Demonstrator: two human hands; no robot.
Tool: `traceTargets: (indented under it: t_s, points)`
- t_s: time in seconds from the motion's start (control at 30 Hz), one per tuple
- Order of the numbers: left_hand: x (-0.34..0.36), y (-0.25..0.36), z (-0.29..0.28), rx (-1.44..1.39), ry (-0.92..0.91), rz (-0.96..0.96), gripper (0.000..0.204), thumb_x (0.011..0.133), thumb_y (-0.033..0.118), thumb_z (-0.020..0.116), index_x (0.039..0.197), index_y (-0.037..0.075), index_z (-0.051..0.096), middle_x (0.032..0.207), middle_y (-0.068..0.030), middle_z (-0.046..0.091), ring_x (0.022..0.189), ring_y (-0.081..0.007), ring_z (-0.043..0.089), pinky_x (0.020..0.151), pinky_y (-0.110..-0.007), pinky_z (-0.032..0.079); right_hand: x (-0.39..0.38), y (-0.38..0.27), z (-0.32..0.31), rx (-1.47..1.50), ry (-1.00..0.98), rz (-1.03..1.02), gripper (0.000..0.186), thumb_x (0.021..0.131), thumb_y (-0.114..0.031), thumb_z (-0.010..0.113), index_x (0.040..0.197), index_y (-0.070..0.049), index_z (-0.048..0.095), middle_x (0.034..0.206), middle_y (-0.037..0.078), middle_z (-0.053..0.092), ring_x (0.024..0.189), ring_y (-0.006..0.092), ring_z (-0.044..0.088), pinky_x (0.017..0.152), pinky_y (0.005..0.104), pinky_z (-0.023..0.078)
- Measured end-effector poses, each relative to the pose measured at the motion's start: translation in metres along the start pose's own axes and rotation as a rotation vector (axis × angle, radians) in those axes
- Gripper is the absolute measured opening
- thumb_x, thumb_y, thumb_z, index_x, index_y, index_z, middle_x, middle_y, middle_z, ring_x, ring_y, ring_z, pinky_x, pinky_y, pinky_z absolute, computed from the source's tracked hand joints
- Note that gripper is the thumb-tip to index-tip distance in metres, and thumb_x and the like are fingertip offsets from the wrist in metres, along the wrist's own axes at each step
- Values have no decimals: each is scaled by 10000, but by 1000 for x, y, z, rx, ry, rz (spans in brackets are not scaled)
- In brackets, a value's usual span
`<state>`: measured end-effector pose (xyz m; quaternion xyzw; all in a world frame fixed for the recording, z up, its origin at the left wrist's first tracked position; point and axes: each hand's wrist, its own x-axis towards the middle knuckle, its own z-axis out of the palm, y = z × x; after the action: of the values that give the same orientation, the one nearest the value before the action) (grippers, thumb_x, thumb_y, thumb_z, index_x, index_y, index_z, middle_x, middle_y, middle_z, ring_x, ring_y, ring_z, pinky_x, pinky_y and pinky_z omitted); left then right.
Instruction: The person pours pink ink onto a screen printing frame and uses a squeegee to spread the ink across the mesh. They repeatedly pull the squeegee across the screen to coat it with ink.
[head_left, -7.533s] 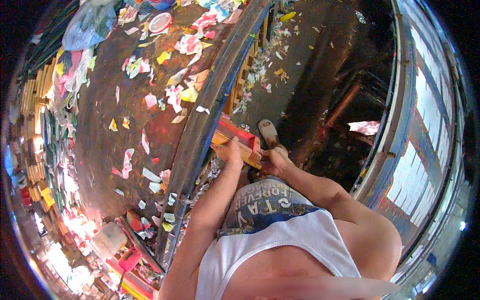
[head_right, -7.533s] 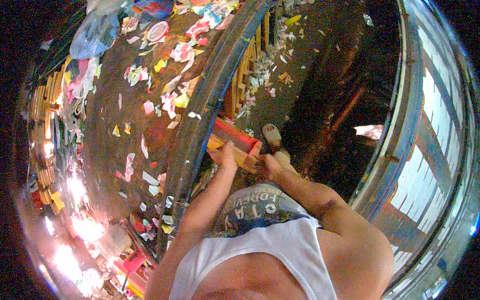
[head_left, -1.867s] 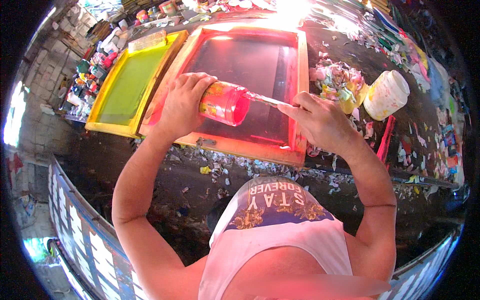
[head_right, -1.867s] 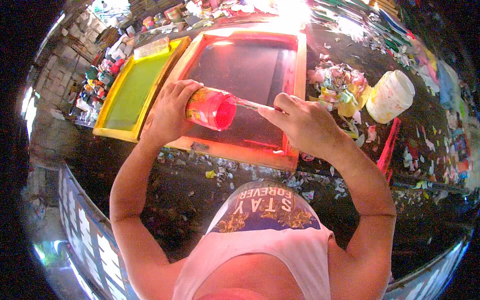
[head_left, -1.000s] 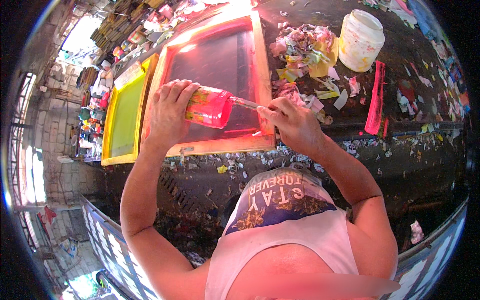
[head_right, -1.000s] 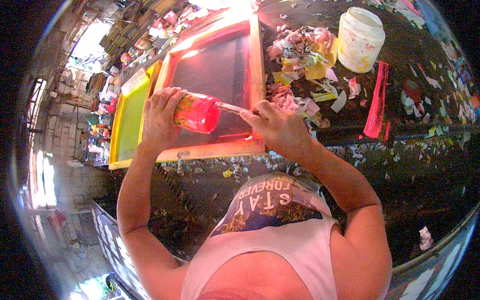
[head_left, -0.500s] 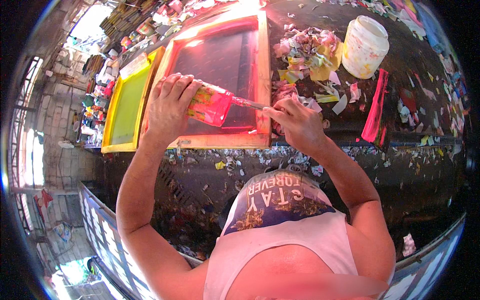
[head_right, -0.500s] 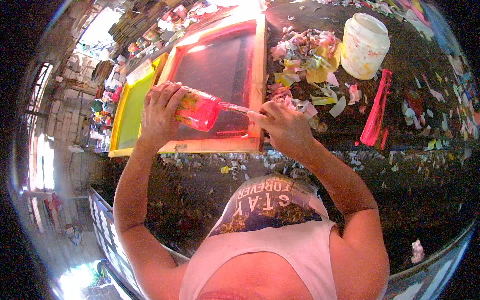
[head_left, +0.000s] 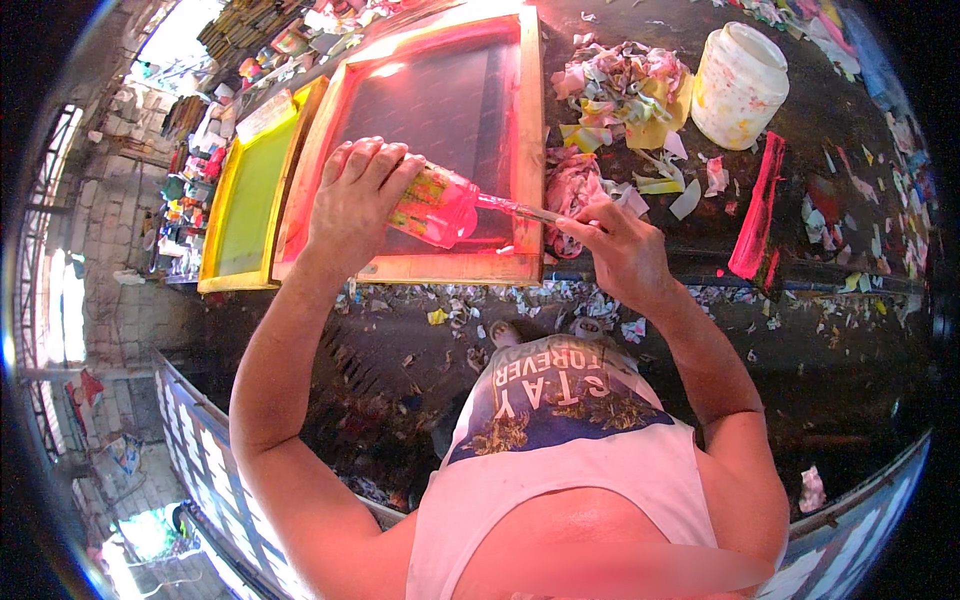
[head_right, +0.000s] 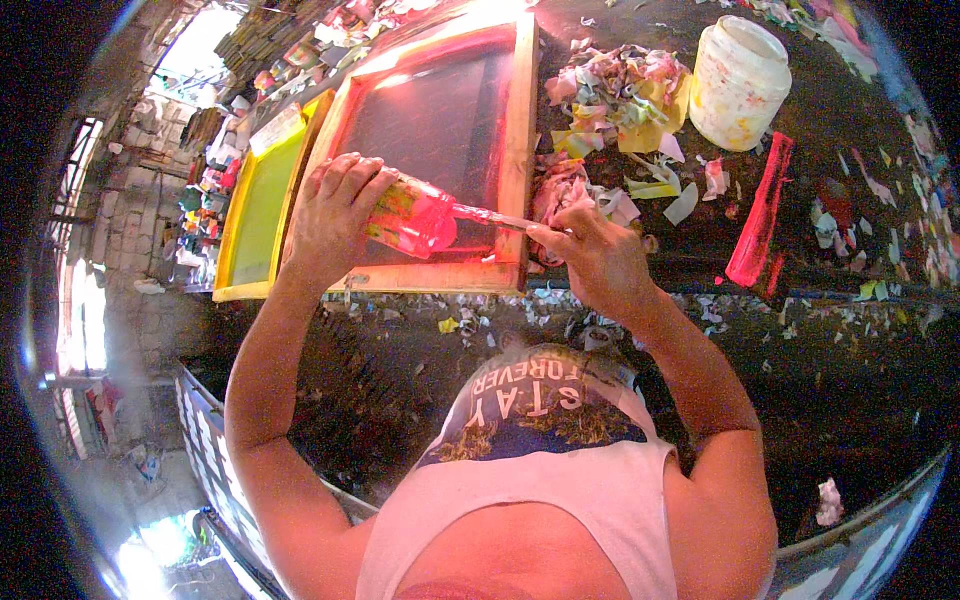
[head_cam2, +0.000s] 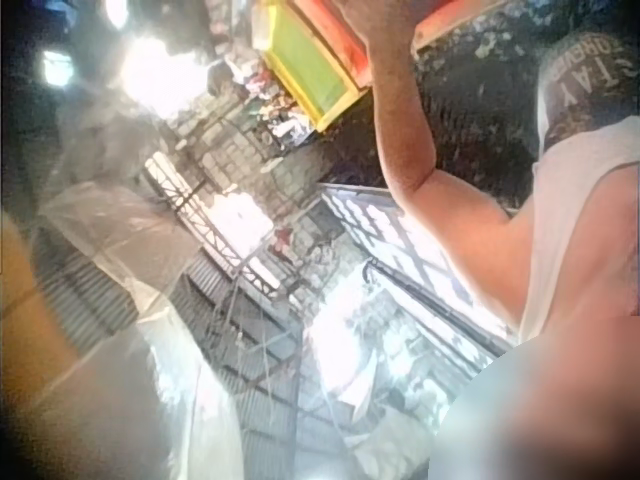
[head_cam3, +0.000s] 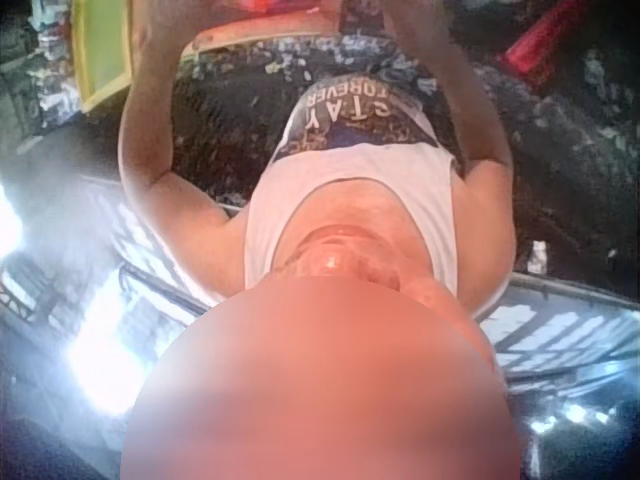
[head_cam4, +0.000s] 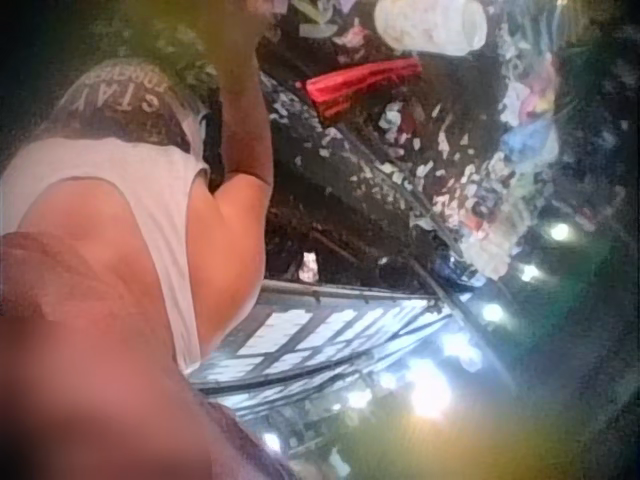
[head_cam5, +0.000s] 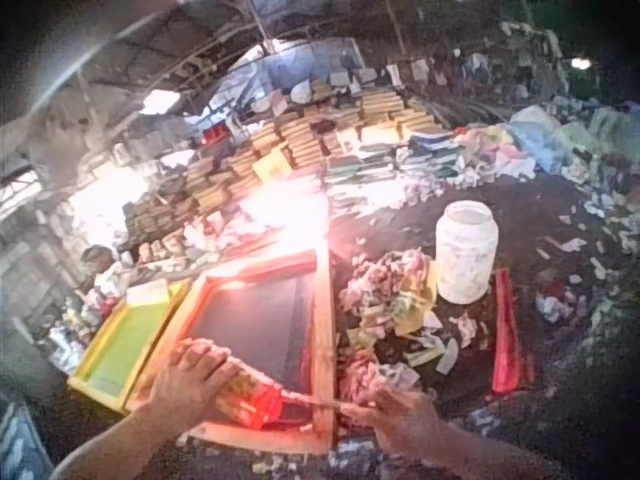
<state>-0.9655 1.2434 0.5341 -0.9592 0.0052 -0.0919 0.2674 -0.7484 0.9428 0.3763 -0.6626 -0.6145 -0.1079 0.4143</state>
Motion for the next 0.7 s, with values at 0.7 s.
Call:
traceTargets:
  t_s: [0.7]
  points:
    - [-135, -140, 81, -65, 105, 66, 646, 861, 170, 776, 1491, 175, 633, 1494, -63, 627, 1449, -320, 550, 1263, -536, 400, 59, -122, 132, -206, 18, 30, 440, 876, 20, 705, 1270, -164, 763, 1088, 64, 692, 910, 278, 745, 749, 442, 639]
